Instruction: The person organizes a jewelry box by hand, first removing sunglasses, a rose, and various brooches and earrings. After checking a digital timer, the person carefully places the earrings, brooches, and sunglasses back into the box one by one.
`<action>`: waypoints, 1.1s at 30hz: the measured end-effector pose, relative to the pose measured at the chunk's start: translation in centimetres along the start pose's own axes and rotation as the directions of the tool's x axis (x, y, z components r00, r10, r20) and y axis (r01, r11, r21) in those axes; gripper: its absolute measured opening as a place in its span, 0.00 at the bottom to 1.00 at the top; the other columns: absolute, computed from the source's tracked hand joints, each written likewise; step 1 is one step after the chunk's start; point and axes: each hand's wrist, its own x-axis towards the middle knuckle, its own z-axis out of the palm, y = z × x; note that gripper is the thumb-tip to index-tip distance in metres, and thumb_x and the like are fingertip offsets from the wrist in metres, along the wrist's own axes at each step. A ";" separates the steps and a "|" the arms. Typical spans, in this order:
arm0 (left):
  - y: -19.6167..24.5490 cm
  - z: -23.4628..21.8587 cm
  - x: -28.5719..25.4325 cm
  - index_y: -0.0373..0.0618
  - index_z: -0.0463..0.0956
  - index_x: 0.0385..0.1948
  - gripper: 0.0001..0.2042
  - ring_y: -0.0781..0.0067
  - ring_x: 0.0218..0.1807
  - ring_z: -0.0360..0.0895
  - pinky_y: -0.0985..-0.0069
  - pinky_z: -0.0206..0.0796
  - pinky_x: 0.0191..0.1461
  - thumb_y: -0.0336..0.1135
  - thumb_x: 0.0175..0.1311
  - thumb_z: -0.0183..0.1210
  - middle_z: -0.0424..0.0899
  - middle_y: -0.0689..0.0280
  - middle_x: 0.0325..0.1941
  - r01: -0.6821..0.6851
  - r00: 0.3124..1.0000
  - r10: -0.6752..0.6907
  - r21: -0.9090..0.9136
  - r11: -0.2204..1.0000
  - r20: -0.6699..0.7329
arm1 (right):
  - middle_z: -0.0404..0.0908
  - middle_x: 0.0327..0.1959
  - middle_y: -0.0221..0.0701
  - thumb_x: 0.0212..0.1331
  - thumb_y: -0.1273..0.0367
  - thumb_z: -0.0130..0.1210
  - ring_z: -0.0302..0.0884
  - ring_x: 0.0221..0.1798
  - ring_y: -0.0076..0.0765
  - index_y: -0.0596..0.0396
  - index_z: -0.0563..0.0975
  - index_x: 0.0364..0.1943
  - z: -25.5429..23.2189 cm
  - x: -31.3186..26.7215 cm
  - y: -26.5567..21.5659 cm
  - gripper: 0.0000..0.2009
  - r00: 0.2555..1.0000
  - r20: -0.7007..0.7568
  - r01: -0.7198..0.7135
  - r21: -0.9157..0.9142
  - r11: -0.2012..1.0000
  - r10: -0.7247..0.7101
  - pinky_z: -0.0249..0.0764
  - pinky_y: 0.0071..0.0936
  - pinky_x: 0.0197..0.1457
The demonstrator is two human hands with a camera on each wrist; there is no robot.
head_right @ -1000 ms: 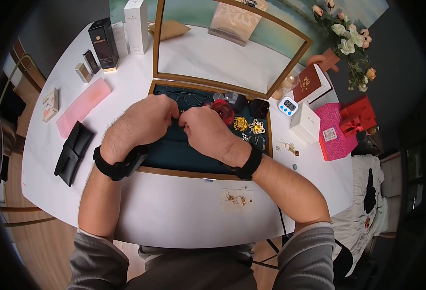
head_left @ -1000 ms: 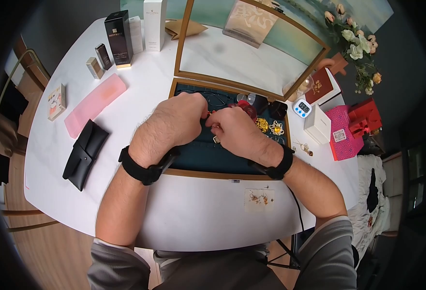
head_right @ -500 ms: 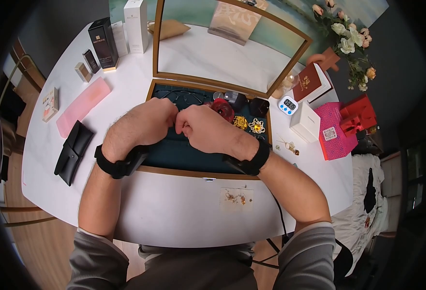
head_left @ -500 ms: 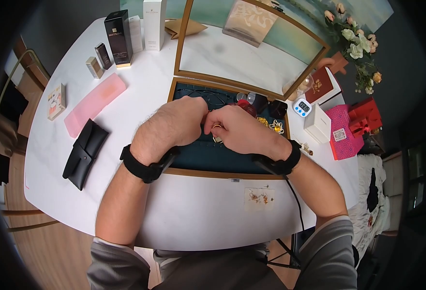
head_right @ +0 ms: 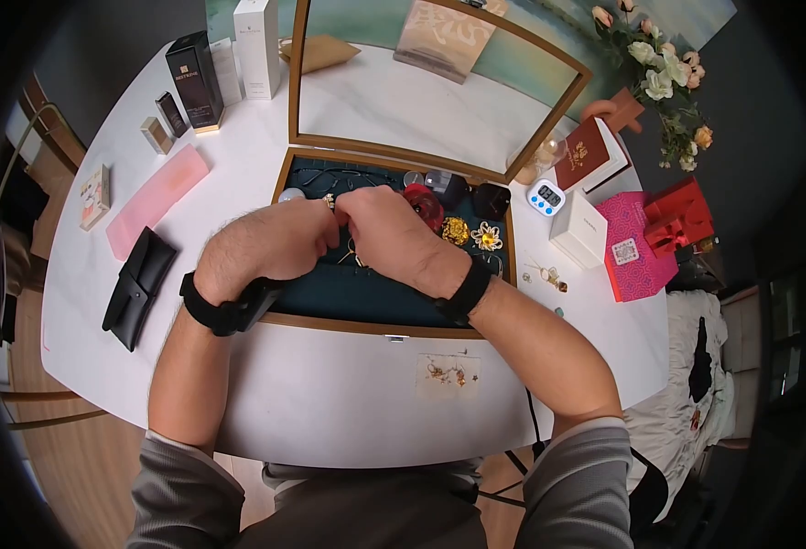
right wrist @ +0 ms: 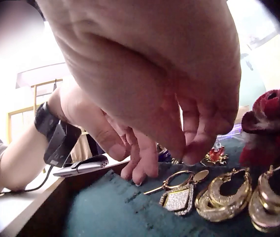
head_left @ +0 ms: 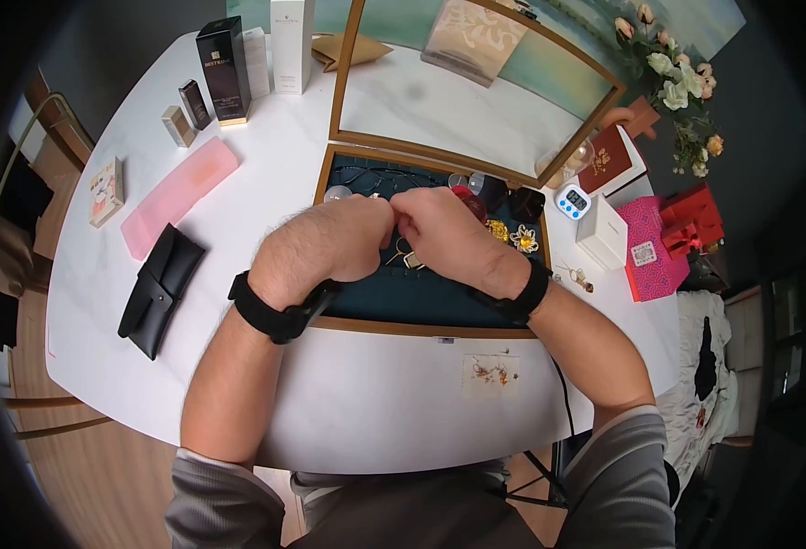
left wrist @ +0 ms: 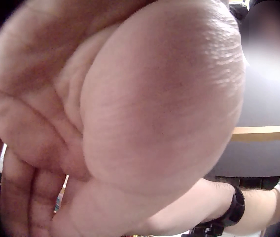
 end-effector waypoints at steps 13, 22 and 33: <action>0.4 0.7 0.2 0.49 0.91 0.53 0.23 0.55 0.52 0.91 0.64 0.82 0.56 0.16 0.63 0.54 0.93 0.56 0.46 -0.027 0.998 0.031 -0.076 0.997 0.050 | 0.83 0.38 0.39 0.59 0.78 0.65 0.85 0.48 0.51 0.55 0.88 0.34 0.1 -1.8 -0.5 0.04 0.999 0.033 0.029 -0.357 0.934 -0.018 0.82 0.46 0.53; 0.4 0.1 -0.1 0.50 0.92 0.52 0.22 0.57 0.50 0.91 0.65 0.83 0.56 0.17 0.64 0.55 0.94 0.57 0.45 -0.033 0.999 0.034 -0.060 0.998 0.019 | 0.84 0.40 0.42 0.50 0.78 0.68 0.85 0.50 0.52 0.57 0.90 0.34 -0.1 -1.9 -0.9 0.07 0.998 0.043 0.050 -0.340 0.939 -0.038 0.82 0.45 0.57; 1.0 0.3 0.3 0.41 0.90 0.49 0.20 0.56 0.52 0.91 0.65 0.82 0.58 0.14 0.62 0.53 0.94 0.56 0.45 -0.037 0.998 0.041 -0.088 0.995 0.054 | 0.79 0.37 0.41 0.55 0.81 0.63 0.81 0.46 0.52 0.58 0.87 0.31 0.5 -1.8 0.0 0.05 0.997 -0.010 0.067 -0.356 0.932 -0.076 0.79 0.48 0.52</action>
